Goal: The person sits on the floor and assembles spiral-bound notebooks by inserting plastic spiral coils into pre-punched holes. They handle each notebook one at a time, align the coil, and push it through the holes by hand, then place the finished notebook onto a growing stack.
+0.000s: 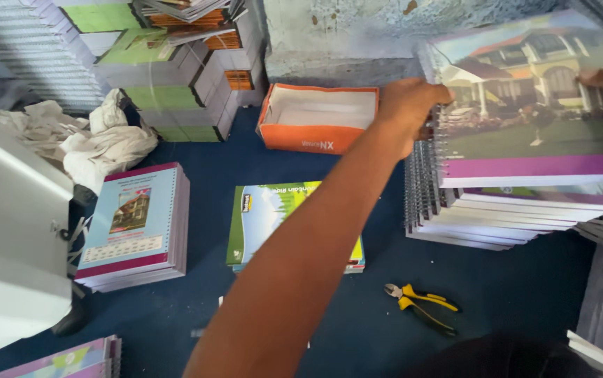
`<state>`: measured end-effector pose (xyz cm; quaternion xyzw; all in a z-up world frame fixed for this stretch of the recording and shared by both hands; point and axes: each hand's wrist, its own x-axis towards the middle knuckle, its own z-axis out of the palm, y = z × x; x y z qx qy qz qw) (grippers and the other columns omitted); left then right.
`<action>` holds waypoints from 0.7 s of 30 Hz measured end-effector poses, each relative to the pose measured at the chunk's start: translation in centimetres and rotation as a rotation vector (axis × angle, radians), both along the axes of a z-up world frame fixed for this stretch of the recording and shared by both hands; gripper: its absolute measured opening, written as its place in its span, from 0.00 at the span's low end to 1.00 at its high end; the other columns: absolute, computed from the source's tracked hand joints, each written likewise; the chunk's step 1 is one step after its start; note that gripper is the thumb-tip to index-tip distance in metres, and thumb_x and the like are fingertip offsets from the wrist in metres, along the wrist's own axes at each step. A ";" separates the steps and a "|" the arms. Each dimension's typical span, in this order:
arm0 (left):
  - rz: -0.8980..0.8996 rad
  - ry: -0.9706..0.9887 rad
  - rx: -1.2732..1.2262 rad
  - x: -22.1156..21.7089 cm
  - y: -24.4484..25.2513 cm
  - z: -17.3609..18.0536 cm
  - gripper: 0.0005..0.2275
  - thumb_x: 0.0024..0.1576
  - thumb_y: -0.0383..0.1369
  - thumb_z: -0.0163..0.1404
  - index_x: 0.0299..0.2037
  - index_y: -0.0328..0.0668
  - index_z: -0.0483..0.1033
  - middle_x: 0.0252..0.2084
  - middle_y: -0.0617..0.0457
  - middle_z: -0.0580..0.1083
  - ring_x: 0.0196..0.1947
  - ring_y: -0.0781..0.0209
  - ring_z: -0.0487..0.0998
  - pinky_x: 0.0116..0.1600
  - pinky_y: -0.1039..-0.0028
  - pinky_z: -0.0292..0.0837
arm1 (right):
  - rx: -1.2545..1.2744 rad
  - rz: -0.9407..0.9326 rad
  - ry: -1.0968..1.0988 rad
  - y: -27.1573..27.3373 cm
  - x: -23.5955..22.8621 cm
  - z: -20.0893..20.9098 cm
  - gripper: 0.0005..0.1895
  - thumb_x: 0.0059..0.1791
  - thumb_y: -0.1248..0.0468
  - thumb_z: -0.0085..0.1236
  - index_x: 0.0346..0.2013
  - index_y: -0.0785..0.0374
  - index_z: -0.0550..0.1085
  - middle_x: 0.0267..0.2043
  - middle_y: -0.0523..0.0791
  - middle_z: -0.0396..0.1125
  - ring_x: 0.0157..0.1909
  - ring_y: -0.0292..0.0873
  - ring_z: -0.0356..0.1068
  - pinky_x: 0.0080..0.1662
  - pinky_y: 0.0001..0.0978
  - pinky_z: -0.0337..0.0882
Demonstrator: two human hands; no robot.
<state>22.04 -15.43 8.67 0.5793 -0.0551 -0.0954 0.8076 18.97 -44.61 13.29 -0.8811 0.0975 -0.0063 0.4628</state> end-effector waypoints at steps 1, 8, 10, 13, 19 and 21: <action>-0.012 -0.013 -0.013 0.4 -0.8 -0.4 0.09 0.48 0.28 0.58 0.37 0.32 0.78 0.30 0.49 0.76 0.26 0.57 0.78 0.28 0.63 0.76 | -0.013 -0.003 0.012 -1.1 0.8 -0.5 0.20 0.55 0.57 0.55 0.57 0.68 0.72 0.41 0.55 0.69 0.36 0.49 0.73 0.40 0.46 0.76; -0.035 0.013 -0.075 1.6 -5.3 -2.5 0.10 0.46 0.25 0.60 0.38 0.31 0.79 0.32 0.47 0.79 0.29 0.57 0.81 0.30 0.65 0.80 | -0.080 -0.027 0.066 -7.9 5.5 -5.2 0.19 0.54 0.58 0.57 0.54 0.69 0.74 0.39 0.56 0.70 0.34 0.49 0.73 0.39 0.45 0.75; -0.006 0.014 0.043 1.5 -5.8 -2.8 0.09 0.46 0.27 0.61 0.35 0.29 0.79 0.31 0.46 0.79 0.28 0.56 0.81 0.29 0.65 0.79 | -0.091 -0.037 0.072 -10.0 6.7 -6.7 0.19 0.54 0.59 0.58 0.53 0.70 0.75 0.38 0.56 0.71 0.33 0.50 0.73 0.38 0.45 0.75; 0.045 0.010 0.225 0.7 -5.9 -3.4 0.10 0.46 0.29 0.62 0.32 0.27 0.80 0.30 0.45 0.79 0.27 0.57 0.80 0.28 0.66 0.76 | -0.101 -0.053 0.070 -13.2 8.1 -9.3 0.18 0.53 0.59 0.59 0.52 0.70 0.75 0.37 0.56 0.72 0.32 0.50 0.73 0.38 0.44 0.75; 0.082 0.036 0.281 -0.2 -5.5 -4.5 0.10 0.45 0.29 0.62 0.32 0.27 0.80 0.29 0.43 0.78 0.23 0.56 0.78 0.25 0.65 0.73 | -0.082 -0.082 0.065 -17.3 10.9 -15.0 0.17 0.52 0.60 0.61 0.49 0.72 0.77 0.35 0.57 0.73 0.31 0.50 0.74 0.37 0.43 0.74; 0.090 0.045 0.300 -0.1 -5.7 -4.7 0.10 0.45 0.29 0.62 0.32 0.28 0.80 0.29 0.44 0.78 0.24 0.57 0.79 0.25 0.65 0.75 | -0.061 -0.126 0.069 -17.9 11.4 -15.8 0.17 0.52 0.60 0.62 0.49 0.72 0.77 0.34 0.57 0.73 0.30 0.50 0.74 0.36 0.42 0.75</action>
